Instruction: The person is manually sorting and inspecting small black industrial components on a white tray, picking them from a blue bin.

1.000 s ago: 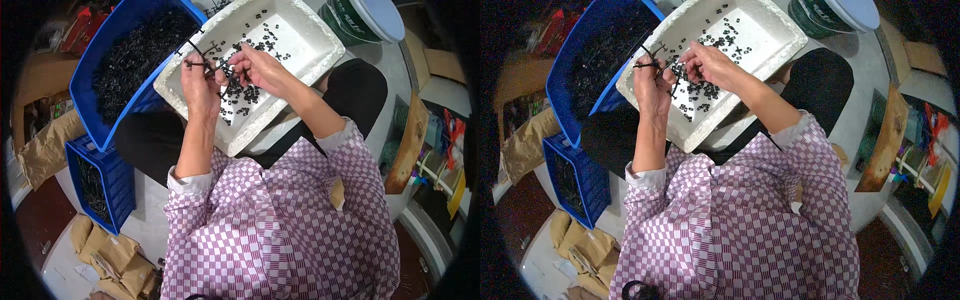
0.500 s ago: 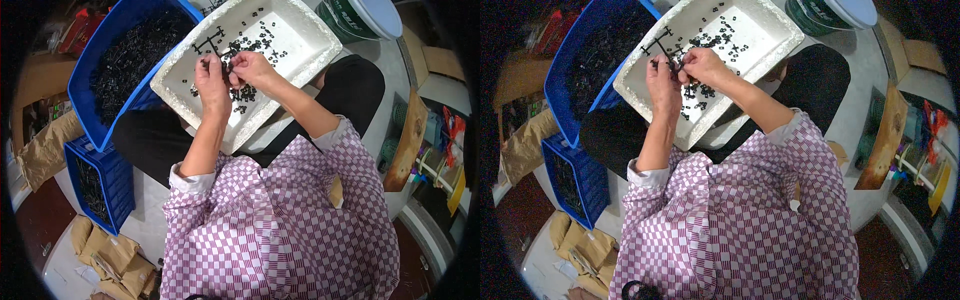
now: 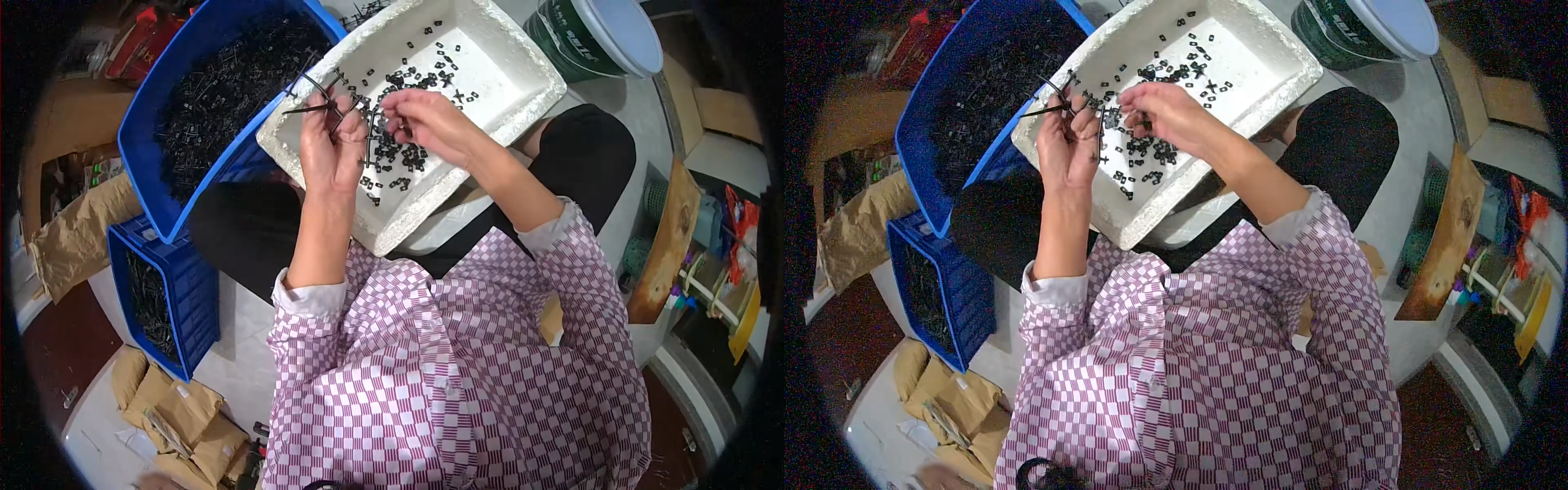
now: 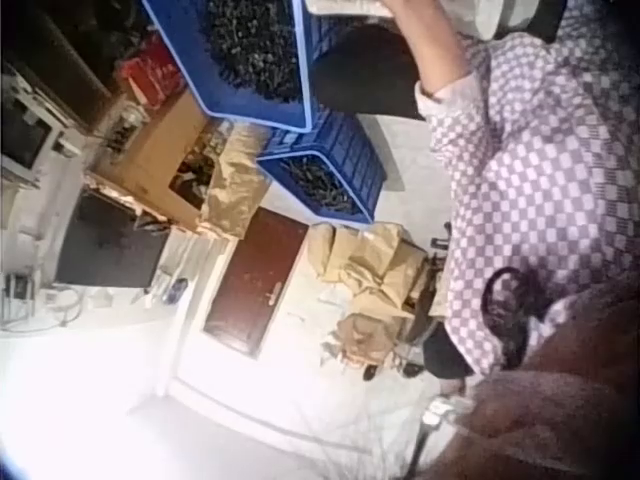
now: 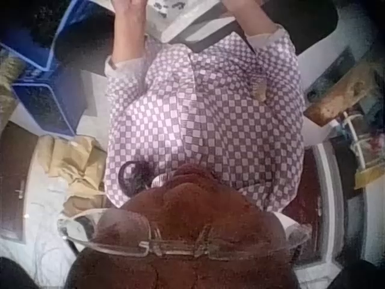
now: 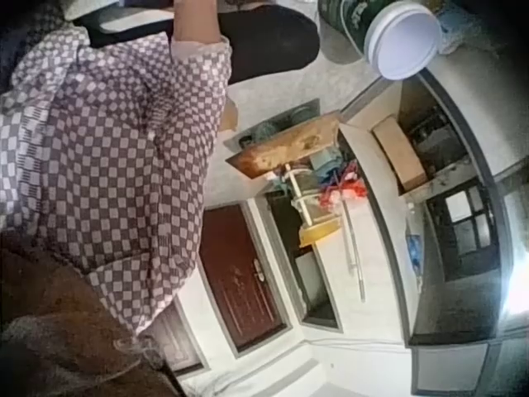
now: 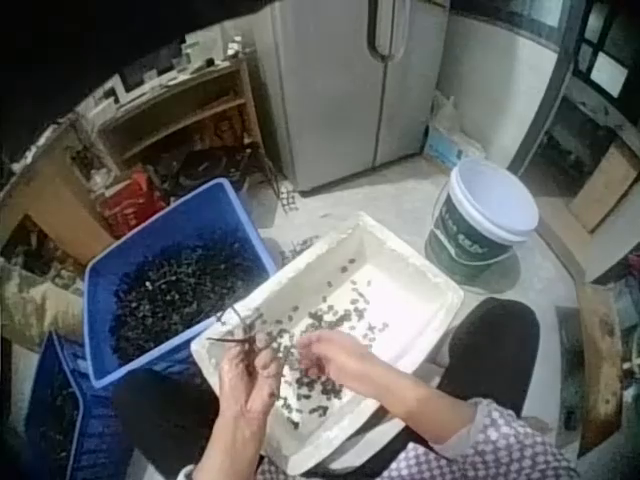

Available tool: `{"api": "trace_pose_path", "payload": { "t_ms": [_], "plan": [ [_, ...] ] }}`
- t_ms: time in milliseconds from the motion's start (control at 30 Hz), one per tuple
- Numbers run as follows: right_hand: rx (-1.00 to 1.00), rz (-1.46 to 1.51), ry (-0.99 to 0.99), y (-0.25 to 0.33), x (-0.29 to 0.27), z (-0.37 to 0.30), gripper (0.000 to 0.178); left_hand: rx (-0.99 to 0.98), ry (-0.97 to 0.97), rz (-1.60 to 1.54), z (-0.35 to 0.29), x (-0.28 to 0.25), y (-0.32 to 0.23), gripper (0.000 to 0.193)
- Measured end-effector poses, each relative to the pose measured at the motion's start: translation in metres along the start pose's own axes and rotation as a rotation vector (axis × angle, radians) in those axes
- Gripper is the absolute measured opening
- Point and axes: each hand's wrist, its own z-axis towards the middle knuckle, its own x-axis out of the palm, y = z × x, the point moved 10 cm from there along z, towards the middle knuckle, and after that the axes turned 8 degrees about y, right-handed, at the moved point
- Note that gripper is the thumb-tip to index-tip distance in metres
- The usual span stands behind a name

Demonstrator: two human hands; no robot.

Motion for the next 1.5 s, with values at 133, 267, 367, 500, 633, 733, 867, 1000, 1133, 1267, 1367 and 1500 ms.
{"api": "trace_pose_path", "payload": {
  "t_ms": [133, 267, 367, 500, 633, 733, 867, 1000, 1133, 1267, 1367, 1500],
  "plan": [
    [-0.035, -0.108, 0.278, -0.001, 0.036, -0.008, 0.018, -0.079, 0.028, -0.125, -0.002, -0.005, 0.014, 0.02],
    [-0.108, -0.201, 0.324, 0.004, 0.045, -0.005, 0.02, -0.134, 0.036, -0.189, -0.003, 0.0, 0.021, 0.019],
    [-0.161, -0.223, 0.288, 0.005, 0.044, -0.005, 0.018, -0.156, 0.014, -0.218, -0.004, -0.002, 0.025, 0.019],
    [-0.251, -0.397, 0.208, 0.013, 0.037, -0.005, 0.014, -0.183, 0.009, -0.266, -0.003, -0.004, 0.031, 0.019],
    [-0.413, -0.977, -0.073, 0.028, 0.021, -0.006, 0.008, -0.237, 0.066, -0.289, -0.005, -0.002, 0.039, 0.018],
    [-0.261, -0.941, -0.212, 0.018, -0.018, 0.009, 0.006, -0.194, -0.053, -0.036, -0.015, 0.003, 0.041, 0.017],
    [-0.055, -0.394, -0.08, 0.0, -0.006, 0.004, 0.01, -0.028, 0.03, -0.021, -0.004, -0.006, 0.002, 0.015],
    [0.005, -0.178, 0.143, -0.005, 0.037, -0.014, 0.014, 0.113, -0.086, 0.104, -0.003, -0.01, -0.015, 0.015],
    [-0.01, -0.282, 0.176, -0.008, 0.04, -0.016, 0.015, 0.127, -0.184, 0.215, -0.011, -0.005, -0.014, 0.014],
    [-0.01, -0.656, 0.076, -0.006, 0.02, -0.01, 0.011, 0.14, -0.213, 0.45, -0.013, 0.01, -0.016, 0.015],
    [-0.576, -1.492, -0.028, 0.017, 0.031, -0.022, 0.008, 0.133, -0.091, 0.7, -0.009, 0.025, -0.008, 0.015],
    [-0.462, -1.489, -0.088, 0.025, 0.046, -0.021, 0.007, 0.123, -0.075, 0.832, 0.005, 0.038, -0.02, 0.017]
  ]
}}
